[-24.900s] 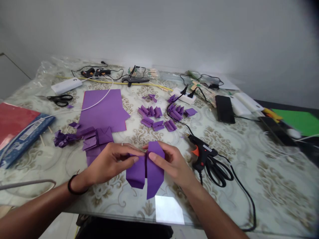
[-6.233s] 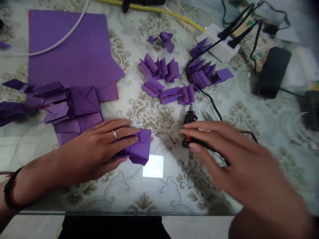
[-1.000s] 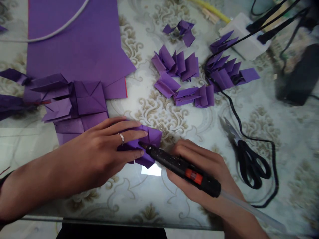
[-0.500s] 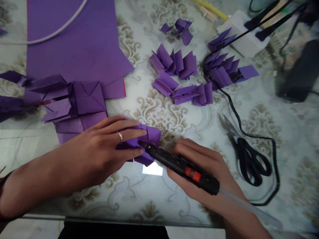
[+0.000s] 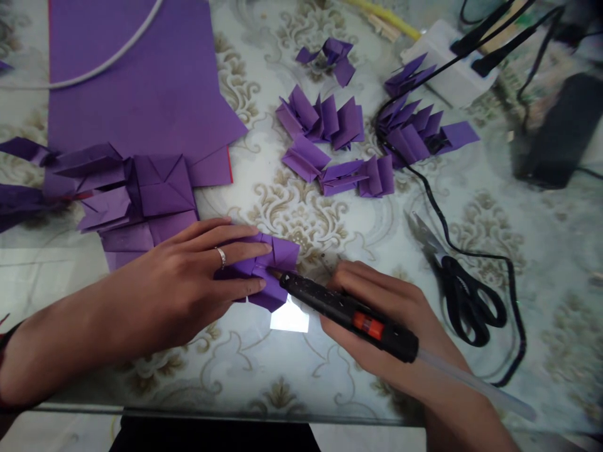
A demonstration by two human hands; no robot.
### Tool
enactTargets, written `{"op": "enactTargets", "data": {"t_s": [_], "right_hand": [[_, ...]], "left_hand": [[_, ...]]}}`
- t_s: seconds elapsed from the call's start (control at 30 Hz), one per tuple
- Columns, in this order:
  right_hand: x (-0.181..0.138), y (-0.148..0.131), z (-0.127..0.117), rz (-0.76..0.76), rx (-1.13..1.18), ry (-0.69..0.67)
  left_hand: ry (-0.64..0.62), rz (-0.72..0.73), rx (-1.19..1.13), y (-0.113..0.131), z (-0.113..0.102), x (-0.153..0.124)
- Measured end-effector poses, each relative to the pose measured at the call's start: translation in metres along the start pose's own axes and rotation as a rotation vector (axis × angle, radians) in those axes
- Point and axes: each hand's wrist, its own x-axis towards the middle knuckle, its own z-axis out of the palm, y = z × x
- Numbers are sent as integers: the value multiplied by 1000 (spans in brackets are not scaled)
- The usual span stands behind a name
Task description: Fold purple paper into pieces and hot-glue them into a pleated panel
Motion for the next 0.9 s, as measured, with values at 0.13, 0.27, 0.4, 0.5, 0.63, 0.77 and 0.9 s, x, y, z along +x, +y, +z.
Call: {"op": "enactTargets", "data": {"t_s": [0.13, 0.27, 0.4, 0.5, 0.63, 0.77, 0.9], "right_hand": [[-1, 2, -2, 0, -10, -7], [-2, 3, -3, 14, -10, -10], [-3, 4, -6, 7, -12, -18], [-4, 5, -9, -9, -13, -40], [-4, 8, -10, -39, 1, -44], [-3, 9, -10, -64, 0, -46], [-4, 8, -11, -61, -6, -62]], "left_hand": [[8, -8, -9, 1, 0, 1], [7, -10, -19, 0, 1, -2], [0, 10, -19, 0, 1, -3], [-10, -4, -11, 0, 0, -2], [7, 2, -19, 1, -1, 0], [2, 4, -12, 1, -2, 1], [-8, 1, 0, 1, -1, 1]]}}
